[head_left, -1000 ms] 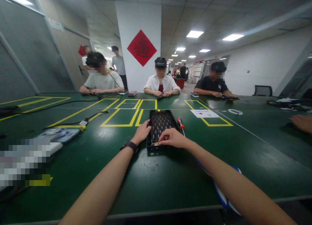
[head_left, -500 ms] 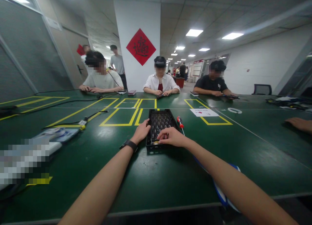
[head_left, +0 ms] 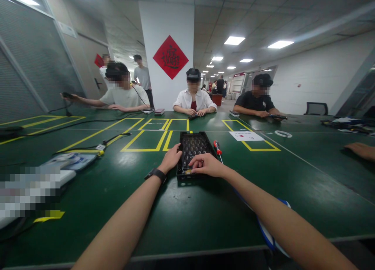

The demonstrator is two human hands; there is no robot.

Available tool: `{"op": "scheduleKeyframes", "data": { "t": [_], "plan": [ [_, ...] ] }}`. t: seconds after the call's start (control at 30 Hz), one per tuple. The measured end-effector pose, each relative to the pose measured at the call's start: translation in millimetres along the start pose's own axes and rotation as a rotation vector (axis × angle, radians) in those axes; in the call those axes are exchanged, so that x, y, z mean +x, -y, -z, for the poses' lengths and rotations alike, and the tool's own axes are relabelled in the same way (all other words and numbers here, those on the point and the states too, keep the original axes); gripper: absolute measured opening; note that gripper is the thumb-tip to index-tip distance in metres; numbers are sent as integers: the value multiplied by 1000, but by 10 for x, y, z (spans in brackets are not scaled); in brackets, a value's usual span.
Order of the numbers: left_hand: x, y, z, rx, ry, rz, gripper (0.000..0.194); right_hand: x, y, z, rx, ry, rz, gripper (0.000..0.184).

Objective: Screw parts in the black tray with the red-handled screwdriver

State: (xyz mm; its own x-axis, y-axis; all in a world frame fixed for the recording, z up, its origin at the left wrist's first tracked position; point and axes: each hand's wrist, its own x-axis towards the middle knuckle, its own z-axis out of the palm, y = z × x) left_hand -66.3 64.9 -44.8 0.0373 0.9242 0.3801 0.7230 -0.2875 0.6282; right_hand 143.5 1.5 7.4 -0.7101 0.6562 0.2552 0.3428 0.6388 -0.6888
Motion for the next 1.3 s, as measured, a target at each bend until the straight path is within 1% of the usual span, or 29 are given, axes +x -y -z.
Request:
{"op": "scheduleKeyframes", "data": {
  "t": [0.23, 0.43, 0.67, 0.8, 1.03, 1.23, 1.3],
  "plan": [
    [-6, -16, 13, 10, 1, 5, 52, 5, -22, -10, 24, 3, -3, 35],
    [-21, -42, 27, 7, 9, 12, 52, 1, -10, 6, -33, -8, 0, 34],
    [-20, -47, 22, 15, 10, 18, 53, -2, -46, 6, -29, -6, 10, 34],
    [-4, -24, -1, 13, -3, 15, 52, 1, -61, 8, -72, 6, 25, 32],
    [-5, 4, -11, -11, -8, 15, 52, -1, -11, 31, -159, 5, 56, 27],
    [-44, -52, 19, 1, -8, 46, 51, 2, 1, 36, -186, 0, 49, 27],
    [-51, -67, 26, -2, -14, 31, 51, 5, -8, 34, -188, 0, 56, 26]
  ]
}}
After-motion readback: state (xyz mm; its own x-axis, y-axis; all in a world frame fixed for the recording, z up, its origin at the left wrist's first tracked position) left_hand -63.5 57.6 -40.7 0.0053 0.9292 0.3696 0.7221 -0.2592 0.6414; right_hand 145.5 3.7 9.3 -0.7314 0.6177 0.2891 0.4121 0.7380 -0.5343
